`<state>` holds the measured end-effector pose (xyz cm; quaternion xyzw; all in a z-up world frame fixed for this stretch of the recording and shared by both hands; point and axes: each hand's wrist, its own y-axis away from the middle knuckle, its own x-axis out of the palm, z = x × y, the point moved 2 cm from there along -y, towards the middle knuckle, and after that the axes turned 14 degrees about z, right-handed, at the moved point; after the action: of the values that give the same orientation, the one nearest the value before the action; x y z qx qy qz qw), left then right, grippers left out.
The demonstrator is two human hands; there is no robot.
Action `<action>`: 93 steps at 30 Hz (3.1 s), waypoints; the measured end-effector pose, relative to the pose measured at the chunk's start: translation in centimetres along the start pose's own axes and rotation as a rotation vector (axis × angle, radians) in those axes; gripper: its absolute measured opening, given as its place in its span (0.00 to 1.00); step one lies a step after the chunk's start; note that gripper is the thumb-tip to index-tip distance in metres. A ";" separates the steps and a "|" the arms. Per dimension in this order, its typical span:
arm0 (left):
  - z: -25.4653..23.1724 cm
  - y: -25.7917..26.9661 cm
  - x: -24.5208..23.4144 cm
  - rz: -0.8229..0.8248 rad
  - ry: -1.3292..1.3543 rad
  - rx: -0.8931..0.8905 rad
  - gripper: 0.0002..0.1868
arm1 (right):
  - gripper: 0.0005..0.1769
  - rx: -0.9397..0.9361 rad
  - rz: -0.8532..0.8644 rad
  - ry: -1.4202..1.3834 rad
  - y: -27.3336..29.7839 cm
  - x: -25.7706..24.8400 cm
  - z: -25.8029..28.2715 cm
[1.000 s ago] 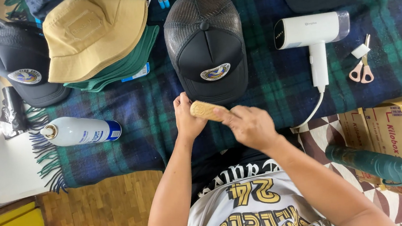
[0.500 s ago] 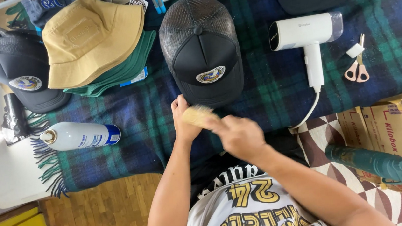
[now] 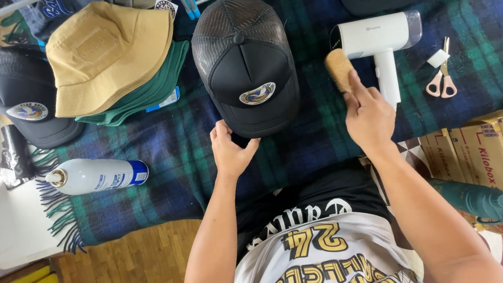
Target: Cleaning and refreshing a baseball cap using a wooden brush and a handheld steamer.
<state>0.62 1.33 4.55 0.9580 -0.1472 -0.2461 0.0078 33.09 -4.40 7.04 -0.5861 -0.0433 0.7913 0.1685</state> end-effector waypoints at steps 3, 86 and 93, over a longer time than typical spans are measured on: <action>0.1 -0.2 0.2 0.001 -0.038 0.034 0.34 | 0.36 -0.068 0.005 0.091 0.9 0.0 1.5; -18.3 -18.4 -11.6 0.471 -0.018 -0.330 0.63 | 0.25 0.555 0.530 -0.763 3.3 -5.2 8.1; -13.8 -15.4 -11.0 -0.338 -0.070 0.500 0.32 | 0.50 0.461 0.584 -0.785 7.4 -3.8 8.9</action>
<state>2.30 18.40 20.52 0.9321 -0.0416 -0.2328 -0.2742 24.05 -11.44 11.27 -0.1817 0.2364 0.9538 0.0367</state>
